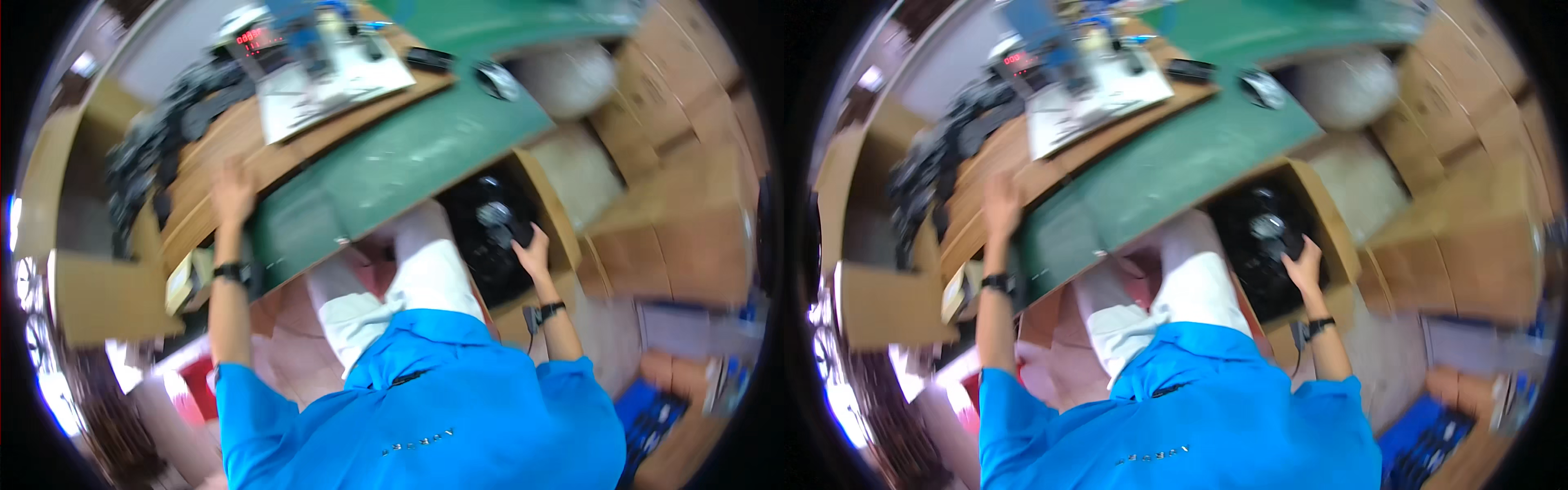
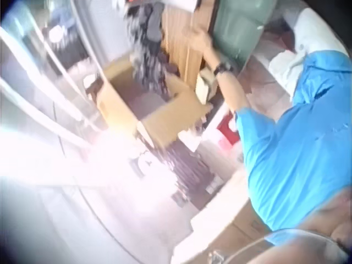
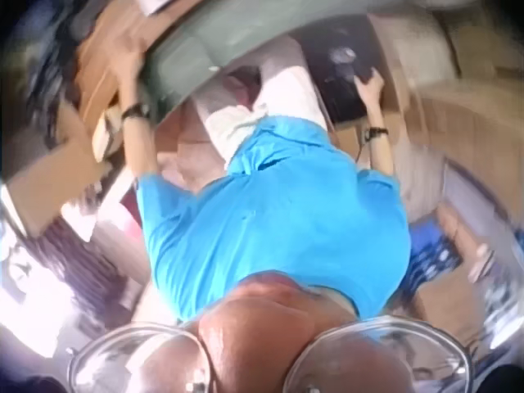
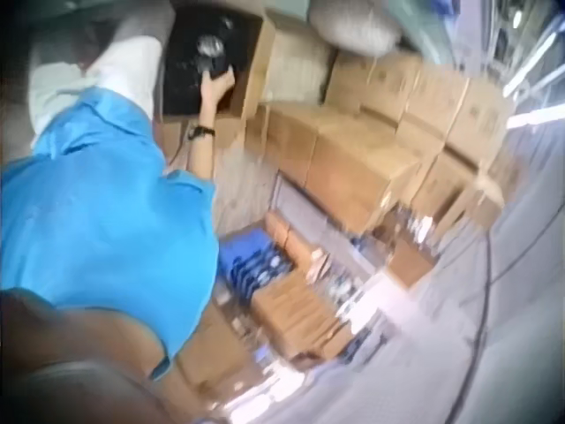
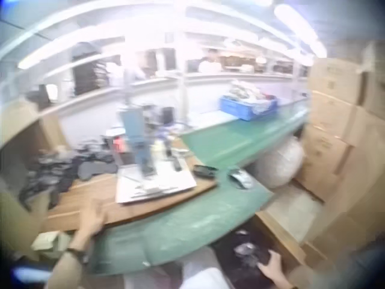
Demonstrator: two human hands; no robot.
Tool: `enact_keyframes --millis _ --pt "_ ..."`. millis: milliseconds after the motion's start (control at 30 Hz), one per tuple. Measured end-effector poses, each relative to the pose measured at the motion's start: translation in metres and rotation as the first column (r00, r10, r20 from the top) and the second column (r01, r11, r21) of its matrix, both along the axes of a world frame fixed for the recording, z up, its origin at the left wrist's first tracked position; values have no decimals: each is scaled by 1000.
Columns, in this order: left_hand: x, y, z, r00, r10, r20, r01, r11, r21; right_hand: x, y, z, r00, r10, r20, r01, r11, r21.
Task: Assembling plastic electronic components using a pneumatic press machine.
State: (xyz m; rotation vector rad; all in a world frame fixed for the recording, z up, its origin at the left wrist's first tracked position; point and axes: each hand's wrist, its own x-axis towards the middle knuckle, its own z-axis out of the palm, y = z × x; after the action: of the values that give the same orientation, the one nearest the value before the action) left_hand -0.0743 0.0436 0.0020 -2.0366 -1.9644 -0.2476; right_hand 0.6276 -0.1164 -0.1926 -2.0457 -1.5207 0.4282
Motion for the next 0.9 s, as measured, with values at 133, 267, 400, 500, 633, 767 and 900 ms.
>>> enact_keyframes --millis 133,267,400,500,633,767,900 --pt "27 2 5 965 235 116 -218 965 -144 -12 6 -19 989 -101 108 103 995 -9" --pt "27 -9 3 957 229 179 -216 972 -87 -24 8 -21 969 -119 -218 122 993 -3" --pt "22 -18 7 959 247 137 -246 969 -25 -92 4 97 689 203 -695 -228 972 58" --pt "29 12 37 953 243 182 -193 948 -254 -110 10 191 611 379 -695 -447 890 92" --pt "-61 55 66 878 432 207 -407 900 -153 -124 41 267 539 570 -620 -664 741 104" --pt "-122 75 87 637 725 262 -675 689 -265 -119 67 313 487 683 -544 -807 591 20" --pt "-224 52 73 42 923 382 -923 182 -338 -131 97 321 307 681 -665 -863 493 106"
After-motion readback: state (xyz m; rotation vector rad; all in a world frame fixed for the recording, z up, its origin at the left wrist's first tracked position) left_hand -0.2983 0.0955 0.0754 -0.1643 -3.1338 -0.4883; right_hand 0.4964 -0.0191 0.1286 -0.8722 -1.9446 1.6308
